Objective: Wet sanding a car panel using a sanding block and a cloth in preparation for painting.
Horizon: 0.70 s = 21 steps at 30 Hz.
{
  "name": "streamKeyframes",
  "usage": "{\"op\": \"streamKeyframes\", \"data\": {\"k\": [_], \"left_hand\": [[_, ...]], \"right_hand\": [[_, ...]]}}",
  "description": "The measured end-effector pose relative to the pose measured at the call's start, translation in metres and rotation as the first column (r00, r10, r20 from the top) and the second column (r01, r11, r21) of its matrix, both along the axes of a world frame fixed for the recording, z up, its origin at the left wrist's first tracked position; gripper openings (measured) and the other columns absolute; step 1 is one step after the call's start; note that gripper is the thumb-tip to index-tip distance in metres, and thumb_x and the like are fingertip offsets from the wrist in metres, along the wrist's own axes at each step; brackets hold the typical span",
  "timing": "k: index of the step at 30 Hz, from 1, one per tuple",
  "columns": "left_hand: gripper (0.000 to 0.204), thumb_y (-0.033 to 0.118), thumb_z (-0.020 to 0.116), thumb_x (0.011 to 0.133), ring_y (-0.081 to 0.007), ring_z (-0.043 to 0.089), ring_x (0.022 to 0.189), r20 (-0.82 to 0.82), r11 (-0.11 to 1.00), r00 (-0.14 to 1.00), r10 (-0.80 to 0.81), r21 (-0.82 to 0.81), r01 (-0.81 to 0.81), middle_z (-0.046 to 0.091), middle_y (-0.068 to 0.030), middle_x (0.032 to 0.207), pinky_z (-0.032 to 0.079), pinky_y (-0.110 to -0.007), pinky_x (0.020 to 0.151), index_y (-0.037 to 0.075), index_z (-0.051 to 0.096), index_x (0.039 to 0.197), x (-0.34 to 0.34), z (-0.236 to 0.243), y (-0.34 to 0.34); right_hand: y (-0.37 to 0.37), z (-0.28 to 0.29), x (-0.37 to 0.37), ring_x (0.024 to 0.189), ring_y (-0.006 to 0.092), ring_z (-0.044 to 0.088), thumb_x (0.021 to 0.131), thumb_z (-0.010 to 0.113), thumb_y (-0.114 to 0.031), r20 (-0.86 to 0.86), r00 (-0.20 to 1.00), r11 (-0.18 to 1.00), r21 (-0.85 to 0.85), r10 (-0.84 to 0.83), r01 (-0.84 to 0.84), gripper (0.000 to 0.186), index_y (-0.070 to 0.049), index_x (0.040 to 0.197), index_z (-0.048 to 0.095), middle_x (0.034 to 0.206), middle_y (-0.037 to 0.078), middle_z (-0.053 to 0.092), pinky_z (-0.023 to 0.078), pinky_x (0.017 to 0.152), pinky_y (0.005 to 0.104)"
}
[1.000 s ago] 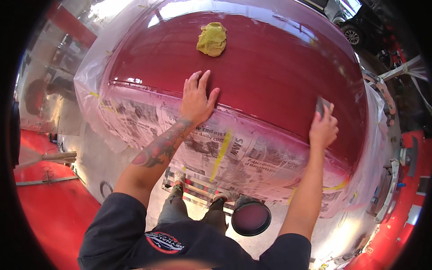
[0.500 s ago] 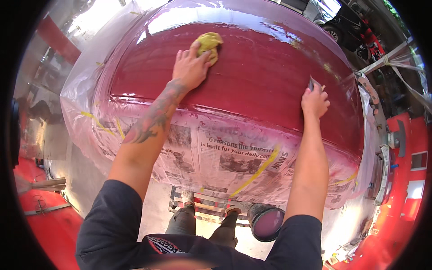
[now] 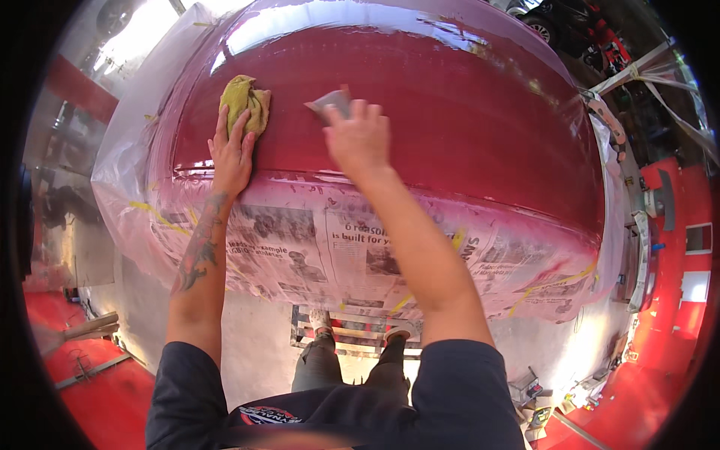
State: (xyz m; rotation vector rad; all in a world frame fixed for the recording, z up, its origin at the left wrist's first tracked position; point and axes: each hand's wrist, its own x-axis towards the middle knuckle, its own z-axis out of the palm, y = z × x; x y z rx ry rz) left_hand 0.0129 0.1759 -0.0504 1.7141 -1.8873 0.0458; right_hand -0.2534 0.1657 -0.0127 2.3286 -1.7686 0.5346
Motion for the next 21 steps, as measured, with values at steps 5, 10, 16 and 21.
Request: {"op": "streamKeyframes", "data": {"k": [5, 10, 16, 21], "left_hand": [[0.046, 0.039, 0.047, 0.107, -0.0367, 0.034, 0.145, 0.012, 0.999, 1.0, 0.001, -0.053, 0.0, 0.022, -0.0096, 0.167, 0.021, -0.071, 0.115, 0.026, 0.047, 0.151, -0.02, 0.008, -0.005], [0.046, 0.039, 0.049, 0.106, -0.0369, 0.034, 0.145, 0.025, 0.999, 1.0, 0.011, -0.037, -0.01, 0.022, -0.0104, 0.167, 0.022, -0.069, 0.116, 0.026, 0.047, 0.151, -0.022, 0.001, -0.003], [0.047, 0.037, 0.052, 0.105, -0.0372, 0.038, 0.142, 0.033, 0.999, 0.999, -0.014, -0.046, 0.015, 0.023, -0.0124, 0.166, 0.025, -0.066, 0.115, 0.026, 0.047, 0.15, -0.021, 0.006, -0.004], [0.051, 0.036, 0.059, 0.102, -0.038, 0.042, 0.136, 0.016, 0.994, 0.998, -0.061, -0.091, 0.063, 0.023, -0.0151, 0.166, 0.028, -0.051, 0.114, 0.022, 0.05, 0.149, -0.008, 0.007, -0.004]], "right_hand": [[0.081, -0.01, -0.274, 0.103, 0.0386, 0.057, 0.094, 0.067, -0.028, 0.037, 0.846, 0.846, -0.011, -0.532, 0.533, 0.044, -0.024, 0.137, 0.061, 0.116, 0.015, 0.06, 0.047, 0.092, 0.0498], [0.074, 0.003, -0.219, 0.107, 0.035, 0.052, 0.091, 0.07, -0.02, 0.111, 0.993, 0.999, 0.013, -0.032, 0.031, 0.046, -0.021, 0.136, 0.062, 0.126, 0.012, 0.057, 0.043, 0.094, 0.046], [0.027, 0.015, -0.015, 0.103, 0.0301, 0.053, 0.09, 0.071, -0.028, 0.076, 0.891, 0.891, 0.057, 0.447, -0.451, 0.039, -0.025, 0.128, 0.066, 0.119, 0.009, 0.059, 0.048, 0.089, 0.044], [-0.012, 0.004, -0.039, 0.098, 0.0306, 0.056, 0.092, 0.07, -0.032, -0.004, 0.965, 0.964, -0.046, 0.261, -0.26, 0.038, -0.025, 0.129, 0.066, 0.112, 0.009, 0.061, 0.05, 0.083, 0.044]]}}
